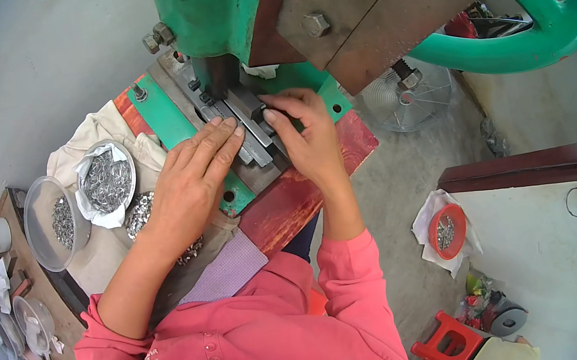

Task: Manual assembly of small metal components into a strip-like jig at a manufacturing workstation.

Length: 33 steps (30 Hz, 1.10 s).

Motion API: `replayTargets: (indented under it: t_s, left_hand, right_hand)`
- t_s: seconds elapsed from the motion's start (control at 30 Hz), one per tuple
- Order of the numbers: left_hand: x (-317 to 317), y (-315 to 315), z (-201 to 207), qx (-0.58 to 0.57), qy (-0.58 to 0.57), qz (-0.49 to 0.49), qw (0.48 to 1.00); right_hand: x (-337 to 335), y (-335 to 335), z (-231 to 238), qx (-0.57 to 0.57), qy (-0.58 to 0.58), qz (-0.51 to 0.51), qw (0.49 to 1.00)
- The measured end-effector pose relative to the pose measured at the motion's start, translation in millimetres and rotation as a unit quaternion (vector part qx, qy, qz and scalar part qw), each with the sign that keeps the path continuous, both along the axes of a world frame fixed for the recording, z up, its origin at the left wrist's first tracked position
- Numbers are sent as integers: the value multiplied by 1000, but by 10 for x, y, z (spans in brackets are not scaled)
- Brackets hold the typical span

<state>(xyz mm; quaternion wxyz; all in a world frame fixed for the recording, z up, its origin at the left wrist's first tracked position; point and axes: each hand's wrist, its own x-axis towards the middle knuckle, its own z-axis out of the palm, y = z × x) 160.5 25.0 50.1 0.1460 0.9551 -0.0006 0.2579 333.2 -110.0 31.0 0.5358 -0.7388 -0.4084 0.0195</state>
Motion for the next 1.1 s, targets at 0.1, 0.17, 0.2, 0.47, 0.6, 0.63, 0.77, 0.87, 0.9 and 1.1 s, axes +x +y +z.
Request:
replayTargets:
  t_s: [0.1,0.17,0.2,0.47,0.6,0.63,0.77,0.87,0.9,1.1]
  left_hand:
    - [-5,7,-7,-6,-2,-4,1000]
    - [-7,11,-9,-10,-2,-6,1000]
    - [-7,10,-15,-12,-3,-5,1000]
    - [-2,-1,-93,-36,-20,-9,999]
    - [9,13,-153,-92,-48,-24,994]
    - [14,21,-179,-122,-67,-38,990]
    - [-18,-15,-270,-254,-103,18,962]
    - [47,-52,-267,-303,-84,48,948]
    - [101,-84,-264,-335,-92,58,936]
    - [347,-192,-318,-343,-104,95,929]
  right_hand:
    - [66,45,9,-31,5,28,999]
    - [131,56,17,-46,6,48,998]
    - [160,59,13,-57,-21,63,996]
    - [298,80,-33,-65,29,137,988]
    - [285,87,-49,-65,35,130,989]
    - [285,86,-59,-63,35,125,990]
    - [253,90,-46,-58,45,113,991]
    - [251,97,-27,-61,60,114,990]
    - [256,95,-38,-57,58,113,990]
    - [245,106,-63,-54,62,105,991]
